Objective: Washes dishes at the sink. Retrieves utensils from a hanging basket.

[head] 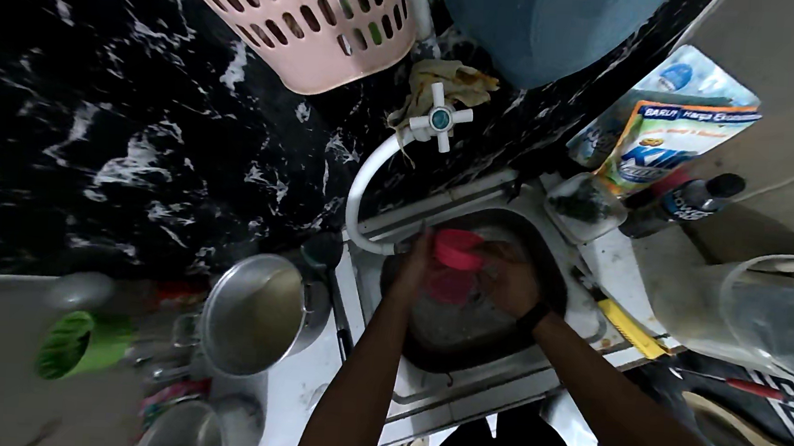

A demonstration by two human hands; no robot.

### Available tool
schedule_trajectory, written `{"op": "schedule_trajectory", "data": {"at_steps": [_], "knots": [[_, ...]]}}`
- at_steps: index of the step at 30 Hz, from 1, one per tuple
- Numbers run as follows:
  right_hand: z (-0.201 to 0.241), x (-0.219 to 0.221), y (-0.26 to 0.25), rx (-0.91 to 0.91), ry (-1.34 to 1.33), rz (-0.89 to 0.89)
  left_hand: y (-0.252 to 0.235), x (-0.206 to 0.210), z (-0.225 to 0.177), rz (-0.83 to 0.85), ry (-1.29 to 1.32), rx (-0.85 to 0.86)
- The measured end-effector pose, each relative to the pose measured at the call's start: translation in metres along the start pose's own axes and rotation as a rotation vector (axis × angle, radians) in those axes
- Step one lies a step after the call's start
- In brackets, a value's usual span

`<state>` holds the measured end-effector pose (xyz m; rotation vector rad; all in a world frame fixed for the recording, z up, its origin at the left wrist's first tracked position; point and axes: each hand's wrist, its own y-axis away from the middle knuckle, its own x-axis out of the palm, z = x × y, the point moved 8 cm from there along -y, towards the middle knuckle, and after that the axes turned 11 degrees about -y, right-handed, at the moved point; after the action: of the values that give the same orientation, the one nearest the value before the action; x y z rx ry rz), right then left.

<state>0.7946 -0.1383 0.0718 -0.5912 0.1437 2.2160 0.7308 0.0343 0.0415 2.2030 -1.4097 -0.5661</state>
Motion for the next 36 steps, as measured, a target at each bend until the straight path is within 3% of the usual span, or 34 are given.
{"op": "schedule_trajectory", "data": {"at_steps": [2,4,6,9,14,20,23,26,28,31,34,36], "knots": [[0.006,0.012,-0.003,-0.146,0.060,-0.001,-0.005,-0.004,-0.002,-0.007,-0.043,0.071],[0.003,0.021,-0.008,-0.120,-0.054,0.037,-0.010,-0.018,0.006,-0.109,-0.063,0.106],[-0.006,0.029,-0.014,0.078,-0.314,0.108,-0.009,-0.036,0.015,-0.228,-0.048,0.103],[-0.023,0.046,-0.027,0.356,-0.622,0.071,0.005,-0.054,0.017,-0.338,-0.155,0.132],[-0.007,0.083,-0.058,0.484,-0.391,0.109,0.021,-0.064,0.020,-0.434,-0.367,0.216],[0.017,0.084,-0.074,0.225,-0.155,0.173,0.041,-0.070,0.016,-0.609,-0.352,0.323],[0.013,0.055,-0.066,0.170,-0.131,0.152,0.040,-0.053,0.014,-0.447,-0.376,0.331],[0.014,0.018,-0.065,0.178,-0.072,0.110,0.045,-0.020,-0.003,-0.250,-0.462,0.212],[0.040,-0.018,-0.072,0.103,-0.007,0.023,0.045,-0.008,-0.013,-0.233,-0.448,0.235],[0.116,-0.083,-0.079,-0.153,0.000,-0.219,0.050,-0.006,-0.026,-0.290,-0.543,0.323],[0.189,-0.114,-0.082,-0.394,0.119,-0.238,0.067,-0.005,-0.037,-0.255,-0.776,0.271],[0.216,-0.114,-0.082,-0.453,0.265,-0.242,0.079,-0.004,-0.044,-0.238,-0.942,0.258]]}}
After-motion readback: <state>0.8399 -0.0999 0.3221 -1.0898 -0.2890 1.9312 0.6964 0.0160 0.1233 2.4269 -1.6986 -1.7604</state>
